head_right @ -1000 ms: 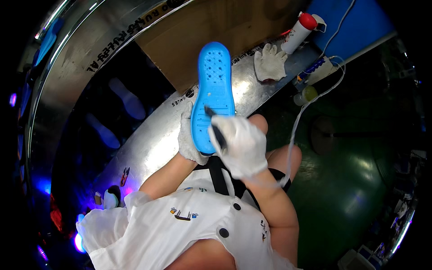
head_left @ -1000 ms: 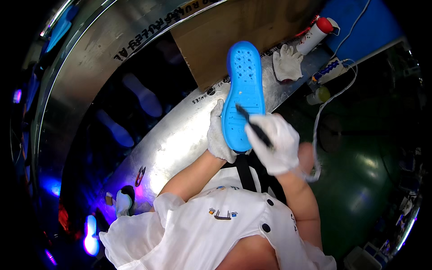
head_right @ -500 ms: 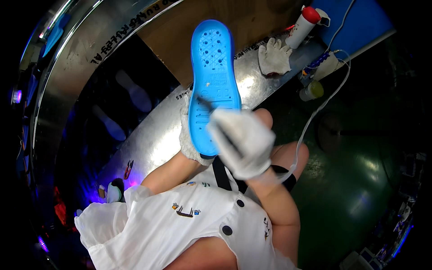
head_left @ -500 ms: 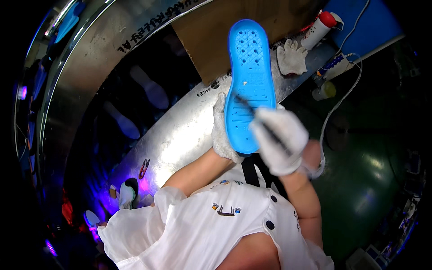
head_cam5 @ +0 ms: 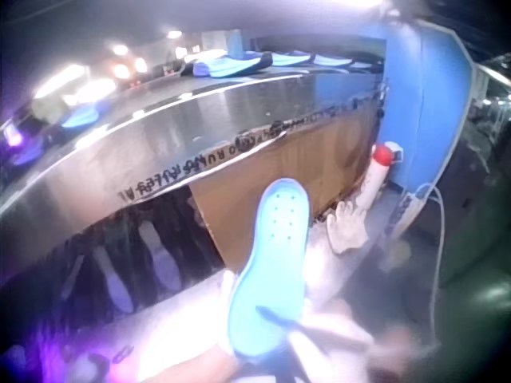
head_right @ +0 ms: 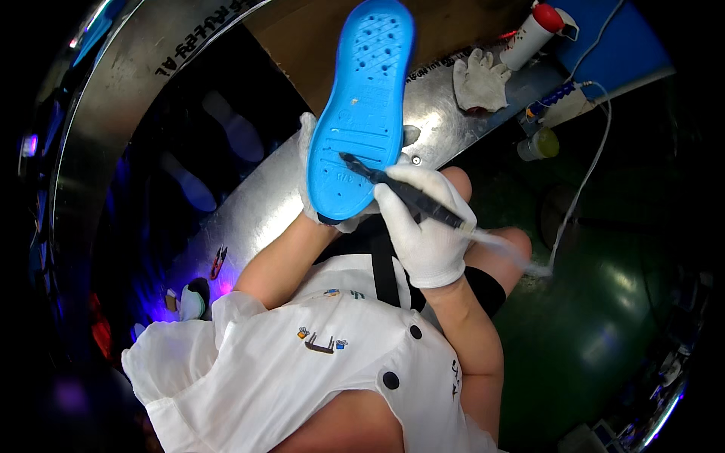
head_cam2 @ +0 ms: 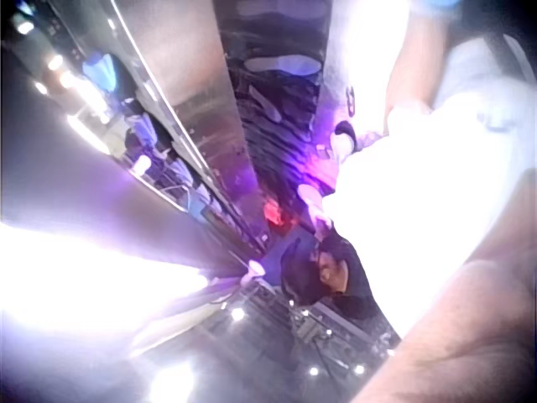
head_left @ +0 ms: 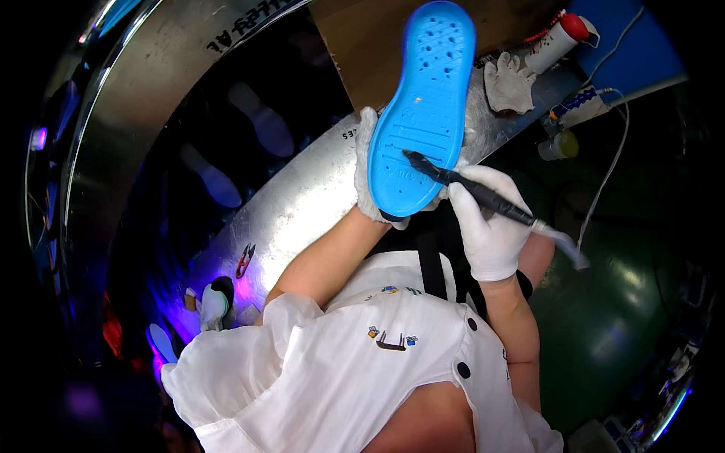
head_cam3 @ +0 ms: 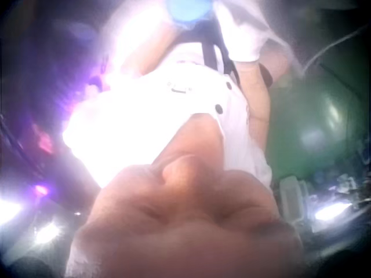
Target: The person applies liquid to blue shoe outsoles using a brush tool. They reach for an outsole on a conveyor belt, hold it while brushing the substance onto the surface, and then return the item to the moving belt.
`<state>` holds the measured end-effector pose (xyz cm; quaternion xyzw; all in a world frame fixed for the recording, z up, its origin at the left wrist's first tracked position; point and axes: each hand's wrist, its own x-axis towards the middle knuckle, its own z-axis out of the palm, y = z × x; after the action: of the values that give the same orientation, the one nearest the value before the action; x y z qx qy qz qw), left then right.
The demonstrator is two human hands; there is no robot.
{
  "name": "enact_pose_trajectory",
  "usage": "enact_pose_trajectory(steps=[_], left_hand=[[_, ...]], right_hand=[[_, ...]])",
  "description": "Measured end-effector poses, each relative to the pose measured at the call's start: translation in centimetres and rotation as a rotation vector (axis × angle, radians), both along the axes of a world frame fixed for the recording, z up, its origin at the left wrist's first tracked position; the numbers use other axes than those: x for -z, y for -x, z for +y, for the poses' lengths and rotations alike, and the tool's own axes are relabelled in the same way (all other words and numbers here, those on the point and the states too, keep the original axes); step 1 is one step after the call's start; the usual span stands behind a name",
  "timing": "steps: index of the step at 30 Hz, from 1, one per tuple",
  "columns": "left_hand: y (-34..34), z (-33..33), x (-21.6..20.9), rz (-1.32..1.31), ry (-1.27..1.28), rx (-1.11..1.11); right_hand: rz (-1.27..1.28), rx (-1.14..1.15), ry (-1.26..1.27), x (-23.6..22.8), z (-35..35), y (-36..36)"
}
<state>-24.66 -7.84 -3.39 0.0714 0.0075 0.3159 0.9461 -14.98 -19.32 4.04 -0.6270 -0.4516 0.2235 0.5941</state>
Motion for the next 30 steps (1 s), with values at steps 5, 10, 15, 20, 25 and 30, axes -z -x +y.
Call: enact_pose_trajectory(steps=[5,10,15,20,25,30], left_hand=[[1.9,2.3,-1.8,-0.1,0.043,0.352],[3.1,4.7,-3.6,0.435,-0.22,0.313],[3.1,7.9,0.4,0.506,-0.845,0.099],[3.2,10.0,-1.3,0.3,-1.17,0.072],[3.5,10.4,-0.7,0.309,-1.533,-0.198],[3.7,8.9,-6.7,0.628,-0.753,0.337]], right_hand=[[-0.454,-0.404,-0.064,-0.5,-1.3,0.3],[-0.496,-0.496,-0.15,0.0,0.7,-1.2],[-0.393,-0.48,-0.143,-1.9,0.8,0.0],[-0.879,-0.493,-0.032,-3.6,-0.6,-0.1],[-0.77,-0.461,-0.078,-4.2,0.2,-1.7],[-0.873,-0.332,-0.173,-4.1,0.0,-2.6]])
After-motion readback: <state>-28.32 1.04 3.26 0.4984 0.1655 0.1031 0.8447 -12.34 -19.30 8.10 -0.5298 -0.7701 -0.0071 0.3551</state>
